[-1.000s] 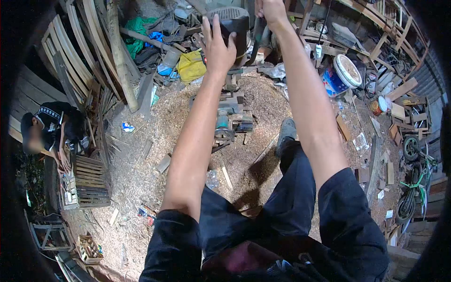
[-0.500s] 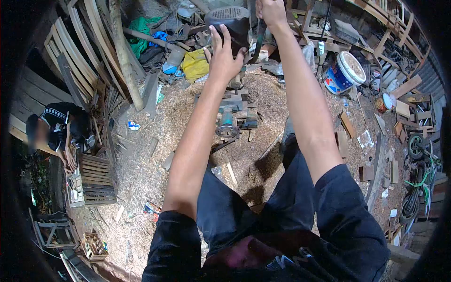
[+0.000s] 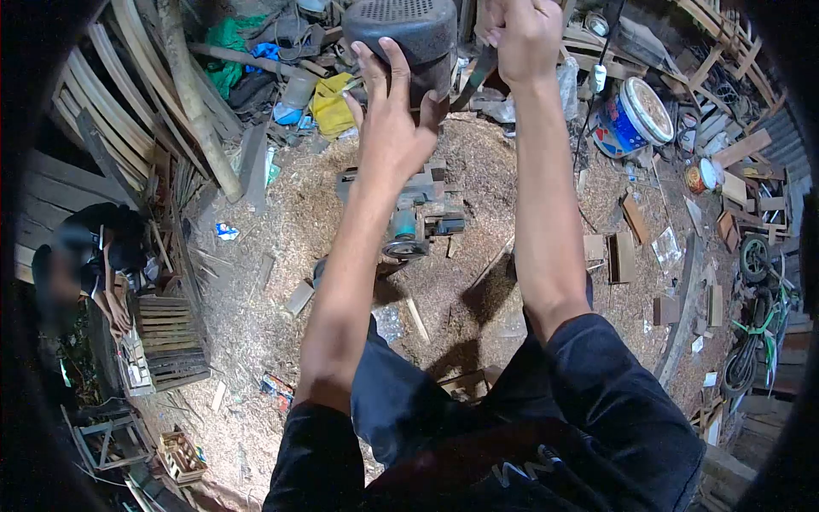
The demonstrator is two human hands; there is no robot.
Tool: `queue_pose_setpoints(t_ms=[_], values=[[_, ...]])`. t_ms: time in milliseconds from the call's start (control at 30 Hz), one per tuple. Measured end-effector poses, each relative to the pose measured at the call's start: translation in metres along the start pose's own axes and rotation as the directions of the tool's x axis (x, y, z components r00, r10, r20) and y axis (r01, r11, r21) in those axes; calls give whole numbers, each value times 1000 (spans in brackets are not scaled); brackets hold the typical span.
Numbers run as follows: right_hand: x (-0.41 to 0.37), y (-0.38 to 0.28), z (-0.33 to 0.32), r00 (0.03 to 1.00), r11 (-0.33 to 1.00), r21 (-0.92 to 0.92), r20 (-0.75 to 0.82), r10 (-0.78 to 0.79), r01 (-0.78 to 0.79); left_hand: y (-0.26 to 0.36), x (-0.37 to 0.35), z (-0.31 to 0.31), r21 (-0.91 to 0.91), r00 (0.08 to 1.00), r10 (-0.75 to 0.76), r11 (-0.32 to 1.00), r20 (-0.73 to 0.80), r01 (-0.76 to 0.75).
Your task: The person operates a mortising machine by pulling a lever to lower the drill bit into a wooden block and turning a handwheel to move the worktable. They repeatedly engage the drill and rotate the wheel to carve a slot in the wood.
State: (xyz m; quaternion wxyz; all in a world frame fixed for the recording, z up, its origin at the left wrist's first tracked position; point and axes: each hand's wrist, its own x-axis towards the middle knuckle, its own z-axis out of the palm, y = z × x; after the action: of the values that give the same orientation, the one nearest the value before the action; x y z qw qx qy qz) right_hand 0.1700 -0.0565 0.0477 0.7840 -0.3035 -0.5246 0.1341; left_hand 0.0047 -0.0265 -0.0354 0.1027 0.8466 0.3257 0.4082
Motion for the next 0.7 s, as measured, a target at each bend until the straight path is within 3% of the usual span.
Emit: queue_pose_setpoints(t_ms=[100,200,333,467,500,567,700], values=[[-9,-5,1,999,998,-45,-18,-51,50,-2,1,1,16,1000,18,1000,7,-18],[-22,-13,3,996,996,-89,-85,17,-24,-2,1,3,1,999,34,999,-2,-34],[-38,-6,-6,999,1000,-13,-43,22,-23,-2,-1,7,14,998,65,998,-26,-65],[-51,-7,-5,980,984,6,85,-179,179,-1,1,11,28,999,39,999,-27,-39],[-56,-8,-9,981,987,77,125,-147,138,1,-1,11,36,999,27,999,-16,-27],[-65,-13,-2,985,981,-98,63,-161,167,-1,-2,12,40,1000,25,999,-15,-24],[-91,-27,3,996,977,-195,5,-86,85,-5,-1,14,24,1000,24,999,-14,-23]])
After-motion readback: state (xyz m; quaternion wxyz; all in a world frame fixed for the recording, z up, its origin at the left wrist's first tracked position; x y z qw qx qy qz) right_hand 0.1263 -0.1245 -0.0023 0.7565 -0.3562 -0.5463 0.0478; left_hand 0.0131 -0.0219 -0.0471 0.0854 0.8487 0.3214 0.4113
